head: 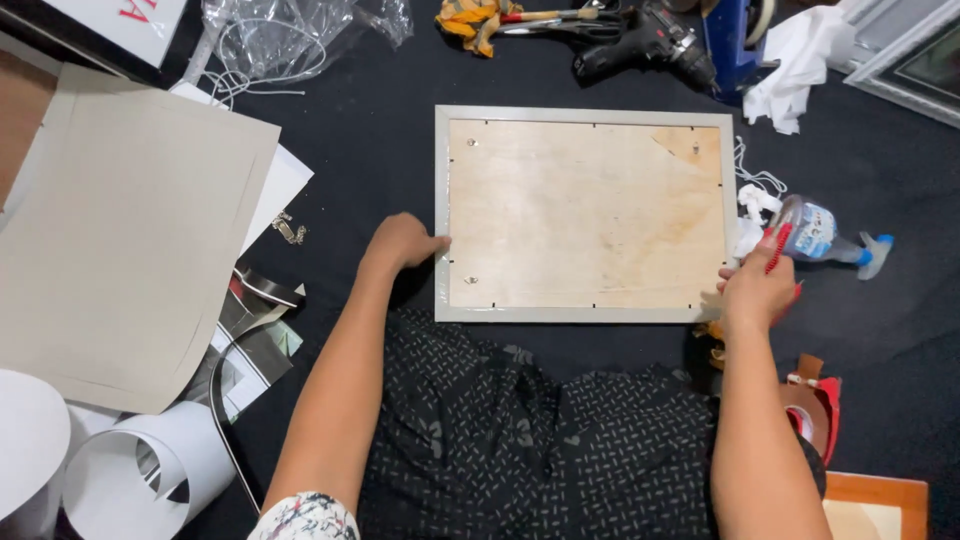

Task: The person uses a utility knife to cut and peel off a protective plastic film from the back of a picture frame. They carefully slice along the edges and then pull the film away, leaving the frame surface exposed.

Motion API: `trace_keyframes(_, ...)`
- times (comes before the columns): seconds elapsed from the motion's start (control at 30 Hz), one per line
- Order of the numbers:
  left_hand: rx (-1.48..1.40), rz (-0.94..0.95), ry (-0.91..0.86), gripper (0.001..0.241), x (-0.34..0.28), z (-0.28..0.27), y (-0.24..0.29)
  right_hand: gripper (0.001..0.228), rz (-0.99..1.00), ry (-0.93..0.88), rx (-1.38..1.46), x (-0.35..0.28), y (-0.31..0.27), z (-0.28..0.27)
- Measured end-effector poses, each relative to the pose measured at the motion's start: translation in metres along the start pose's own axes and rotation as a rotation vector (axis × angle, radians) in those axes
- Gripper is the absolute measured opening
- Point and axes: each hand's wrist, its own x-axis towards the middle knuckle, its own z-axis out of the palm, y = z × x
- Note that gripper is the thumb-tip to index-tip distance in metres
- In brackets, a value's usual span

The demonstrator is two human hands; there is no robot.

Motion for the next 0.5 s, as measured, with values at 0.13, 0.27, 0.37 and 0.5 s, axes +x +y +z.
trace_keyframes(0.13, -0.183, 0.065, 0.208, 0.054, 0.020, -0.036, 0.010, 0.032, 0.182, -0.272, 0.518, -0.033, -0.056, -0.027)
trace_keyframes(0.27, -0.507, 0.108, 0.435, 0.052, 0.059, -0.052, 0.009, 0.038, 0.078, -0.490, 0.434, -0.055, -0.089, -0.034)
trace_keyframes(0.37, -0.560, 0.178, 0.651, 0.037, 0.111, -0.042, 0.003, 0.043, -0.079, -0.570, 0.506, -0.072, -0.086, -0.007)
trace_keyframes(0.5, -0.414, 0.228, 0.810, 0.032, 0.121, -0.050, 0.011, 0.046, -0.187, -0.673, 0.476, -0.103, -0.148, 0.004)
